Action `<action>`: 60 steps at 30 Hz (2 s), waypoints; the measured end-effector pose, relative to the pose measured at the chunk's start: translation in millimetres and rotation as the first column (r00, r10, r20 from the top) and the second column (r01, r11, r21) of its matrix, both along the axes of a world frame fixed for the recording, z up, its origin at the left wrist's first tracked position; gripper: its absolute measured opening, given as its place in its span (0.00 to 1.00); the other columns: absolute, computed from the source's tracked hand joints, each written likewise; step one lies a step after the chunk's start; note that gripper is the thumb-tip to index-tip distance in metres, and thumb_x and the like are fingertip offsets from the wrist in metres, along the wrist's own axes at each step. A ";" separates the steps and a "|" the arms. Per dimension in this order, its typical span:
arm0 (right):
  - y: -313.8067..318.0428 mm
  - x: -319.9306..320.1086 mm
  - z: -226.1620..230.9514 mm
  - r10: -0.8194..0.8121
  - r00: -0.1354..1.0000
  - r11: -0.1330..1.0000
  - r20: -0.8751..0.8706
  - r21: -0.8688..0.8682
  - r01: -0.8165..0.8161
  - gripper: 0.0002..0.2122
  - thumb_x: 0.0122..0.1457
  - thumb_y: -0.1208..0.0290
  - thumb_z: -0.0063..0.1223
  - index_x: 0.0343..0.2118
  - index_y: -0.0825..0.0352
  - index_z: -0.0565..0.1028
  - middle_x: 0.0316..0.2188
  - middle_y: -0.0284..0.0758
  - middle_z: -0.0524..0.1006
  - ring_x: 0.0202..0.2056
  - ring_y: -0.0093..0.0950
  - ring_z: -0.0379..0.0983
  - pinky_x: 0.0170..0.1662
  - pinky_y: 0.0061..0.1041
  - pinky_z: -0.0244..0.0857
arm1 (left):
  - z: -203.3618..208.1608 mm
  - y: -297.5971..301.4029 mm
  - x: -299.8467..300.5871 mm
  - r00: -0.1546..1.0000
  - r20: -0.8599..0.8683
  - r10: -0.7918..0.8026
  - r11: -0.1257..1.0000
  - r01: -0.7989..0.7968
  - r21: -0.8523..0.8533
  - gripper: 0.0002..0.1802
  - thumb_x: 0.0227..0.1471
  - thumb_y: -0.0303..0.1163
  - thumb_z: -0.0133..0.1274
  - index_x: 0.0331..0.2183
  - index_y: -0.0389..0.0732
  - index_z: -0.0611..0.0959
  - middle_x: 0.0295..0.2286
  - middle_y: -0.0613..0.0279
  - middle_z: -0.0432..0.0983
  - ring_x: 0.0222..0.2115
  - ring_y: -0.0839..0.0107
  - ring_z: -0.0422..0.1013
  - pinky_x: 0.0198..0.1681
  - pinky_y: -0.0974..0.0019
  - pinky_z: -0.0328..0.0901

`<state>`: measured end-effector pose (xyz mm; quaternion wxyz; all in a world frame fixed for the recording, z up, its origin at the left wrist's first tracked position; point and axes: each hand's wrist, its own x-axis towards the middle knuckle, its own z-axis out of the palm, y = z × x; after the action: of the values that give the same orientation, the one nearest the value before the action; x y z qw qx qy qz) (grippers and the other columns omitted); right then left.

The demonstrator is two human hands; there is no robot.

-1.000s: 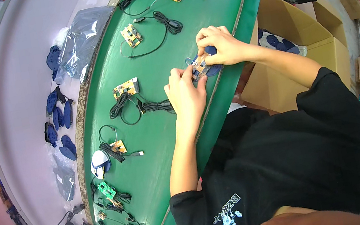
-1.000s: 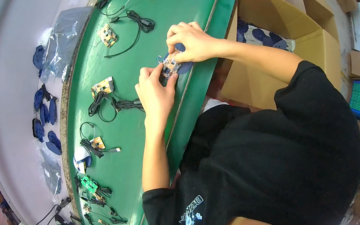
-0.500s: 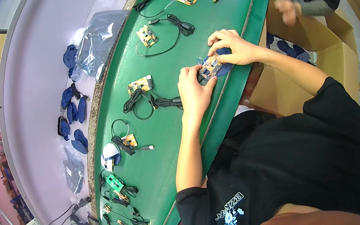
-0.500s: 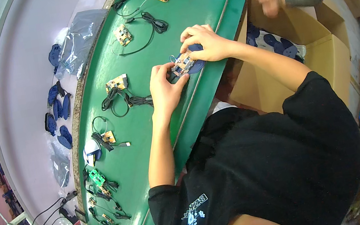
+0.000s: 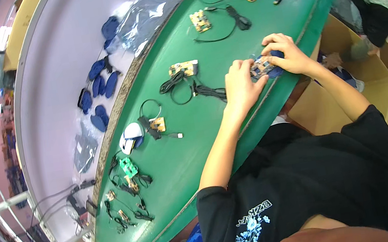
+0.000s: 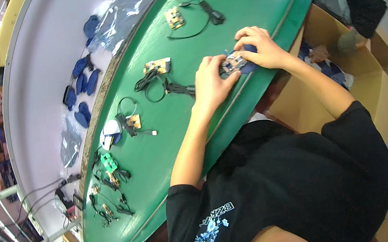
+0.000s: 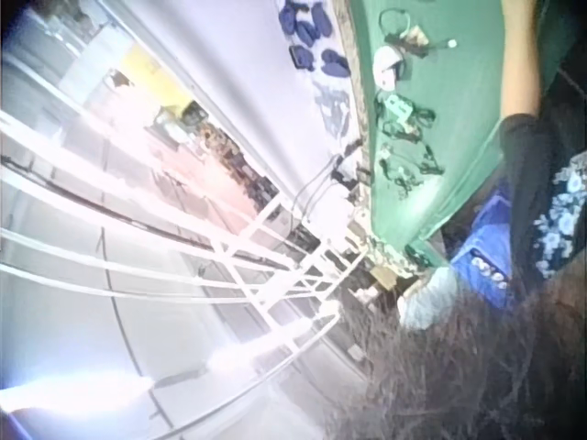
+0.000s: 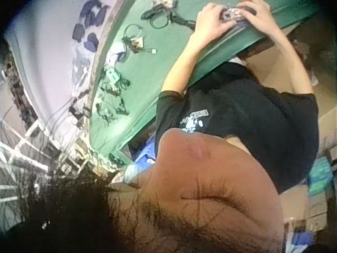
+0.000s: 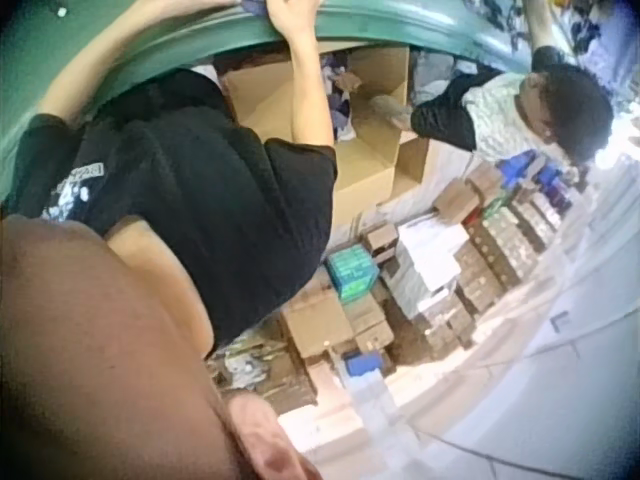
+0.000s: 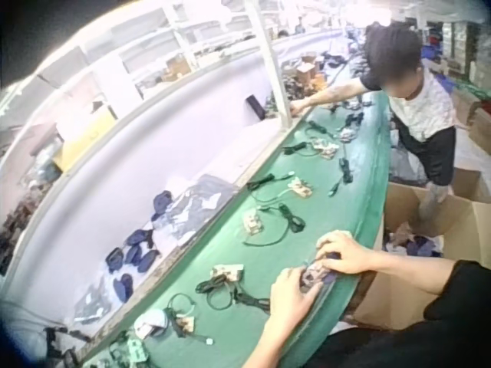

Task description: The person assembles computer mice on a workstation table by connecting wires, fitting circuit boards into mouse base plates, and pressing mouse housings together by hand.

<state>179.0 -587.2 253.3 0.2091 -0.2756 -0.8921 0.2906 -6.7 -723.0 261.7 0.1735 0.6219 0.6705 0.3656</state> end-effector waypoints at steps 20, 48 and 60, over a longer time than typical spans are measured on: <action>-9.3 -6.9 26.1 -0.054 0.979 0.995 0.195 -0.067 0.068 0.09 0.52 0.69 0.60 0.36 0.63 0.83 0.48 0.34 0.73 0.54 0.34 0.67 0.60 0.36 0.54 | 18.1 3.5 13.2 0.922 -0.379 -0.082 0.995 0.057 -0.077 0.16 0.47 0.35 0.65 0.36 0.35 0.82 0.35 0.57 0.71 0.39 0.60 0.69 0.41 0.57 0.61; 64.5 45.7 25.3 -0.366 0.929 0.777 -0.051 0.533 0.335 0.13 0.61 0.77 0.48 0.47 0.69 0.79 0.51 0.47 0.76 0.52 0.45 0.73 0.57 0.40 0.65 | 6.4 -146.8 -53.6 0.992 0.013 0.122 0.966 -0.122 0.230 0.20 0.52 0.35 0.63 0.45 0.37 0.81 0.41 0.50 0.77 0.44 0.52 0.74 0.48 0.54 0.68; -187.7 -371.5 27.0 0.718 0.694 0.662 0.059 0.250 -0.706 0.47 0.42 0.57 0.73 0.68 0.57 0.60 0.61 0.48 0.66 0.61 0.48 0.64 0.62 0.46 0.60 | -42.8 -245.8 -82.6 0.743 0.122 0.658 0.710 -0.666 0.230 0.06 0.51 0.27 0.60 0.34 0.37 0.84 0.31 0.55 0.78 0.34 0.55 0.74 0.39 0.58 0.68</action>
<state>-192.5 -774.9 280.3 0.1322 0.1304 -0.9531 0.2391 -89.3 -968.8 218.8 -0.0414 0.3520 0.7920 0.4971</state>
